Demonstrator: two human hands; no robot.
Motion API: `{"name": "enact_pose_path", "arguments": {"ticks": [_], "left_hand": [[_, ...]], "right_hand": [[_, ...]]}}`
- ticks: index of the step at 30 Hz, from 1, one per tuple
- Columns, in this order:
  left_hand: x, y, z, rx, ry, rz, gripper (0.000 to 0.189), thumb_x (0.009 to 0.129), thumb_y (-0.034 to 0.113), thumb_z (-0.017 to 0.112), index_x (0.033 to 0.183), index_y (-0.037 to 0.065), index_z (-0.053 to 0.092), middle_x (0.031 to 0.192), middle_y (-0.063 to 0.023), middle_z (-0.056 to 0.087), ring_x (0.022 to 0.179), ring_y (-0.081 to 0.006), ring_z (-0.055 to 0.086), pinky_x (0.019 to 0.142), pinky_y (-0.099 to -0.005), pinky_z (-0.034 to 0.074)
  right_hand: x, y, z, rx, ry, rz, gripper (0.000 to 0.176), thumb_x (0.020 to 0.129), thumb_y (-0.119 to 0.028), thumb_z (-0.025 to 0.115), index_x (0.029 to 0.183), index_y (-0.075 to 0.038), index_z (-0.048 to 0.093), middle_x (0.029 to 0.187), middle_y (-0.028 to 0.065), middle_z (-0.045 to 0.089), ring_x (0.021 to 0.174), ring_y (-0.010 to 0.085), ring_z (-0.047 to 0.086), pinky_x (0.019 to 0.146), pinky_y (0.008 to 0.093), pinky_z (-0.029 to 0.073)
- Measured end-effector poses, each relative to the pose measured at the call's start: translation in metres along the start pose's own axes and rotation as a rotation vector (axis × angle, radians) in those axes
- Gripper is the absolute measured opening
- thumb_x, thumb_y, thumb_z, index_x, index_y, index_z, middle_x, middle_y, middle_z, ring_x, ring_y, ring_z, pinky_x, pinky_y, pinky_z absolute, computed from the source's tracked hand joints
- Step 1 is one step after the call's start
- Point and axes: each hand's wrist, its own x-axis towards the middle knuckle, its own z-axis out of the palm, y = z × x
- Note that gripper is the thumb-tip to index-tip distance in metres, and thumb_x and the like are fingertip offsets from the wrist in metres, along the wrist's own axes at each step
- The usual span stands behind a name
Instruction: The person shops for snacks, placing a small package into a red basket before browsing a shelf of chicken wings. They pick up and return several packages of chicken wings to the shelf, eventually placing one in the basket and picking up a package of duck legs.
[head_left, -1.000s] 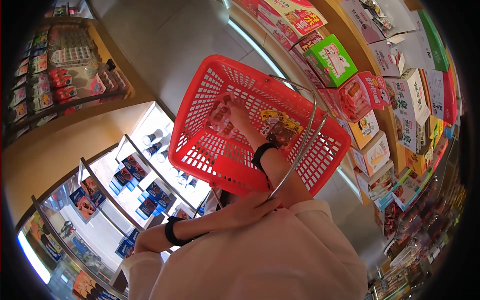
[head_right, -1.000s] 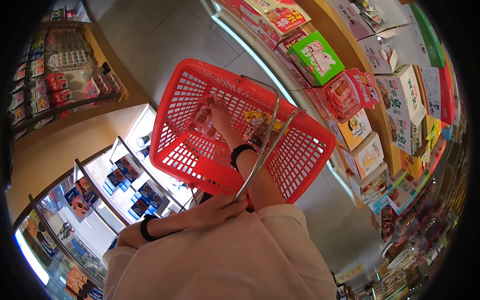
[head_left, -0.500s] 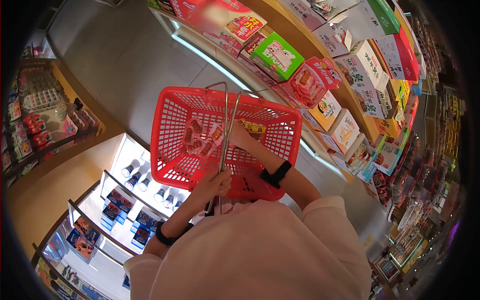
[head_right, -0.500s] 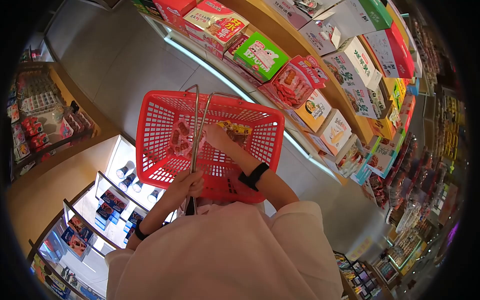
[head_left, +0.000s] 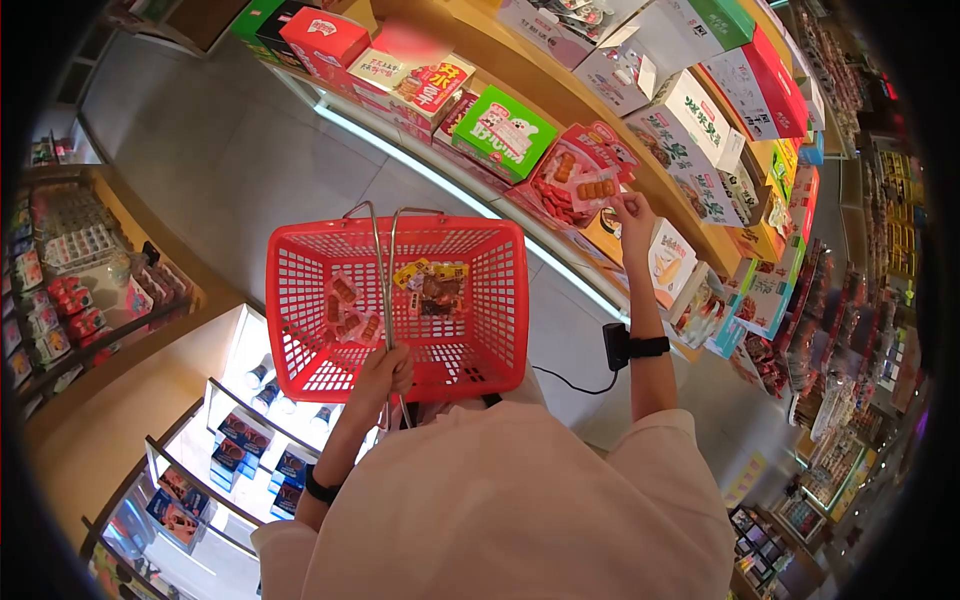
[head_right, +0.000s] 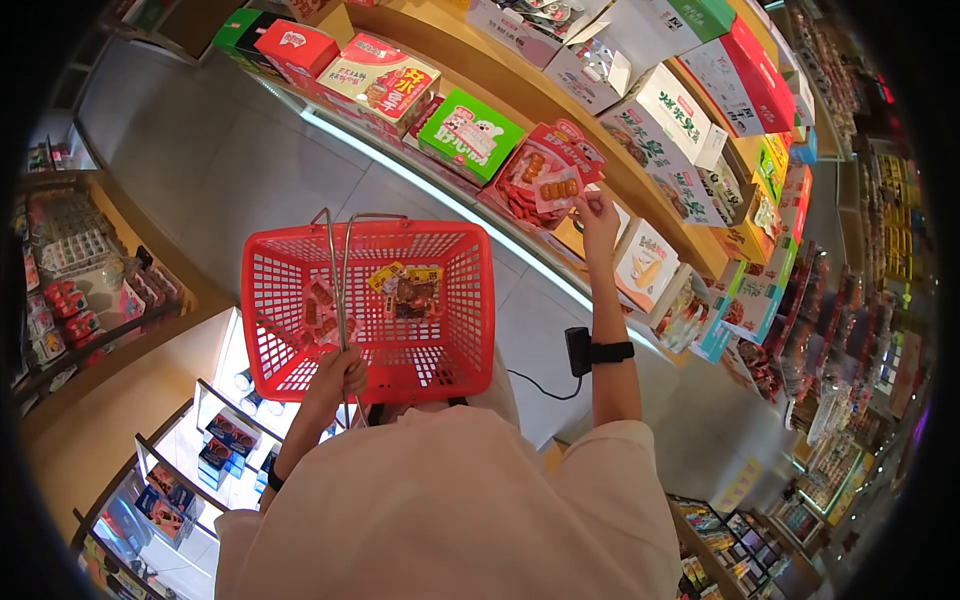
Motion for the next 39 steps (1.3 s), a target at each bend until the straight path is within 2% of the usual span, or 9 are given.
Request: {"name": "enact_pose_path", "arguments": {"ticks": [13, 19, 21, 23, 26, 29, 33, 36, 39], "left_hand": [[0.003, -0.007, 0.016, 0.06, 0.15, 0.01, 0.032, 0.091, 0.021, 0.04, 0.061, 0.012, 0.031, 0.049, 0.0056, 0.024, 0.041, -0.0048, 0.022, 0.039, -0.0223, 0.018], [0.004, -0.001, 0.029, 0.046, 0.049, -0.004, 0.03, 0.091, 0.021, 0.039, 0.063, 0.011, 0.033, 0.051, 0.0055, 0.026, 0.042, -0.0049, 0.024, 0.04, -0.0215, 0.02], [0.002, -0.001, 0.031, 0.048, 0.022, -0.006, 0.028, 0.091, 0.021, 0.039, 0.065, 0.011, 0.034, 0.052, 0.0054, 0.026, 0.043, -0.0049, 0.024, 0.04, -0.0214, 0.02], [0.004, -0.002, 0.035, 0.074, -0.016, -0.027, 0.028, 0.091, 0.022, 0.039, 0.066, 0.011, 0.035, 0.053, 0.0053, 0.027, 0.044, -0.0048, 0.025, 0.04, -0.0215, 0.021], [-0.002, 0.006, 0.05, 0.143, -0.017, -0.032, 0.029, 0.092, 0.023, 0.037, 0.066, 0.011, 0.033, 0.054, 0.0053, 0.026, 0.044, -0.0054, 0.023, 0.042, -0.0222, 0.019], [-0.013, 0.014, 0.061, 0.256, -0.079, -0.07, 0.029, 0.092, 0.025, 0.037, 0.067, 0.011, 0.034, 0.054, 0.0051, 0.026, 0.045, -0.0056, 0.024, 0.043, -0.0227, 0.021], [-0.028, 0.015, 0.062, 0.33, -0.178, 0.022, 0.028, 0.091, 0.026, 0.039, 0.071, 0.007, 0.039, 0.056, 0.0033, 0.031, 0.05, -0.0059, 0.03, 0.046, -0.0241, 0.027], [-0.04, 0.026, 0.06, 0.412, -0.174, 0.031, 0.029, 0.09, 0.026, 0.042, 0.076, 0.001, 0.045, 0.058, -0.0001, 0.037, 0.054, -0.0075, 0.036, 0.048, -0.0268, 0.031], [-0.053, 0.032, 0.06, 0.467, -0.171, 0.013, 0.028, 0.09, 0.023, 0.041, 0.078, -0.001, 0.045, 0.059, -0.0022, 0.04, 0.055, -0.0093, 0.038, 0.05, -0.0282, 0.032]], "right_hand": [[0.08, 0.092, 0.049, 0.338, 0.219, 0.225, 0.029, 0.076, -0.003, 0.058, 0.103, 0.004, 0.049, 0.088, 0.0098, 0.058, 0.074, 0.0156, 0.057, 0.062, 0.026, 0.049], [0.038, 0.047, 0.056, -0.09, 0.419, 0.095, 0.026, 0.075, 0.001, 0.055, 0.1, 0.004, 0.049, 0.093, 0.0135, 0.06, 0.08, 0.0185, 0.058, 0.074, 0.0246, 0.046], [-0.001, 0.015, 0.065, -0.031, 0.251, -0.027, 0.02, 0.08, -0.005, 0.053, 0.099, 0.002, 0.051, 0.089, 0.0126, 0.06, 0.08, 0.0151, 0.058, 0.069, 0.0247, 0.046], [-0.059, -0.039, 0.093, 0.095, -0.174, 0.114, 0.016, 0.083, -0.007, 0.051, 0.096, 0.001, 0.052, 0.085, 0.0114, 0.06, 0.079, 0.0154, 0.058, 0.07, 0.0256, 0.047], [-0.13, -0.055, 0.144, 0.239, -0.708, 0.642, 0.018, 0.085, -0.014, 0.049, 0.094, 0.0, 0.055, 0.084, 0.0108, 0.061, 0.075, 0.0168, 0.06, 0.069, 0.0275, 0.048], [-0.159, -0.019, 0.2, 0.262, -0.945, 0.925, 0.019, 0.084, -0.017, 0.051, 0.09, 0.0, 0.057, 0.082, 0.0106, 0.062, 0.074, 0.0164, 0.06, 0.068, 0.0283, 0.048], [-0.152, 0.112, 0.29, -0.125, -0.844, 0.53, 0.024, 0.079, -0.021, 0.059, 0.085, 0.002, 0.057, 0.077, 0.0126, 0.062, 0.072, 0.0228, 0.061, 0.066, 0.0305, 0.048], [-0.151, 0.116, 0.326, -0.676, -0.547, 0.035, 0.026, 0.075, -0.021, 0.062, 0.085, 0.002, 0.056, 0.077, 0.0164, 0.06, 0.074, 0.0295, 0.059, 0.067, 0.0349, 0.046], [-0.156, 0.136, 0.343, -0.679, -0.349, -0.185, 0.026, 0.073, -0.023, 0.062, 0.085, -0.001, 0.056, 0.08, 0.0166, 0.058, 0.078, 0.0322, 0.056, 0.068, 0.0384, 0.044]]}}
